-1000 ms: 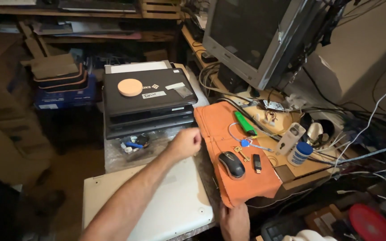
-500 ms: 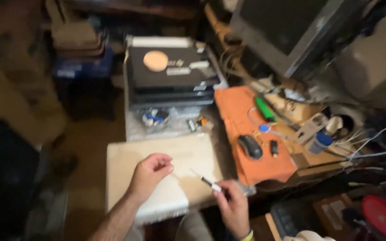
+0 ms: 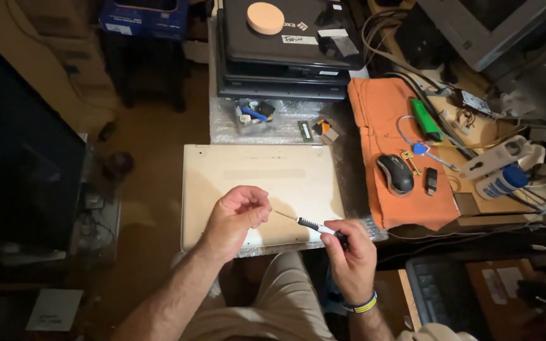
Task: The person is disassembling a laptop by removing screws from the back cover using a precision screwdriver and then attempting to pry the cover off.
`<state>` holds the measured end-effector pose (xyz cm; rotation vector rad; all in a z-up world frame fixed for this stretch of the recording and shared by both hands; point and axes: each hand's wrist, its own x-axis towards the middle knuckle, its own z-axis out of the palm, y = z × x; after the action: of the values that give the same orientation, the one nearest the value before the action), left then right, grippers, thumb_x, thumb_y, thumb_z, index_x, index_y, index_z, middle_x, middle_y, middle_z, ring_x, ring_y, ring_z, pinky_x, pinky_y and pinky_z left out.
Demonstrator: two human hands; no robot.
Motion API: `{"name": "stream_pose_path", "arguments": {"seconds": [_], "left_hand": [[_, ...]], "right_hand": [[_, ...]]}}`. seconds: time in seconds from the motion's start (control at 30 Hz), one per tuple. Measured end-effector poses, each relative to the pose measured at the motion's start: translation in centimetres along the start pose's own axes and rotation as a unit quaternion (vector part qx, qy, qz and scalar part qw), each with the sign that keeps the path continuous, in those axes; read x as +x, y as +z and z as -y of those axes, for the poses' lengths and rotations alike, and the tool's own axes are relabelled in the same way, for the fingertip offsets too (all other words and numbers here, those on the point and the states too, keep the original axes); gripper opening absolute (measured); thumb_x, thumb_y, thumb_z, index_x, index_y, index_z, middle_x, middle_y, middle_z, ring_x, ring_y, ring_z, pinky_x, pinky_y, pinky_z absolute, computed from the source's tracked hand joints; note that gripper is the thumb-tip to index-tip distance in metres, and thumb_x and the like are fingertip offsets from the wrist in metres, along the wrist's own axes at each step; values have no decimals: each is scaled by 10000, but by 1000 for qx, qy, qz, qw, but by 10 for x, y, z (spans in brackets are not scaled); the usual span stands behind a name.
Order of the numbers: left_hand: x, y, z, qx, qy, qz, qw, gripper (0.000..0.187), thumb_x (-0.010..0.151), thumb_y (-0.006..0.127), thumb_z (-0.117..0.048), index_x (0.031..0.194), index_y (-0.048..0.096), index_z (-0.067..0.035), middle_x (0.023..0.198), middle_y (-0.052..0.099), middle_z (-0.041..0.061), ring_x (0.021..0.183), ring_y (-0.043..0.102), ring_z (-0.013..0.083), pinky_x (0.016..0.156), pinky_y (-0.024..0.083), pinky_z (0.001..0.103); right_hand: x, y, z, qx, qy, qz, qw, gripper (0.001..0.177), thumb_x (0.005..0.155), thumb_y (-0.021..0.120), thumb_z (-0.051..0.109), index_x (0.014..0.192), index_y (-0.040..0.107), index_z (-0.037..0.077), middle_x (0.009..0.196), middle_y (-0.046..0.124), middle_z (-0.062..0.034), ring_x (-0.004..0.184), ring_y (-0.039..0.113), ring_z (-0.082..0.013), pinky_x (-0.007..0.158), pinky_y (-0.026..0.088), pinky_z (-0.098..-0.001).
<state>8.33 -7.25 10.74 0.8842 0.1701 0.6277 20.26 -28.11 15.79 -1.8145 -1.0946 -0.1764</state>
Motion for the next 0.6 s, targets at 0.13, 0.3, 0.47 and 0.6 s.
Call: {"name": "stream_pose_path", "arguments": {"seconds": [0.13,0.3,0.47,0.6], "left_hand": [[0,0,6,17,-13,-17,1000,224,812,746,58,1004,718,-53,847,717,58,725,616,153,679,531,279],[2,3,9,19,4,-18,1000,239,810,762,44,1034,711,-19,858,718,72,747,626,155,736,534,272],[2,9,5,51,5,-21,998,235,809,765,67,1021,721,-24,867,722,60,788,637,135,754,553,257],[3,12,3,73,0,-23,997,232,818,775,57,1027,728,-30,867,727,56,791,643,128,752,553,250]], "right_hand": [[1,0,2,1,-8,5,1000,208,960,677,259,1041,700,69,937,707,-65,861,638,-199,786,483,-306],[1,1,-1,-3,-12,3,1000,198,960,677,242,1033,700,59,951,714,-78,883,650,-208,799,495,-313],[-2,0,-4,-15,4,9,1000,187,957,678,241,1030,698,70,970,718,-74,907,666,-217,829,502,-319],[-2,0,-5,-16,-1,6,1000,182,958,681,237,1029,700,71,970,719,-74,915,672,-218,836,510,-317]]}}
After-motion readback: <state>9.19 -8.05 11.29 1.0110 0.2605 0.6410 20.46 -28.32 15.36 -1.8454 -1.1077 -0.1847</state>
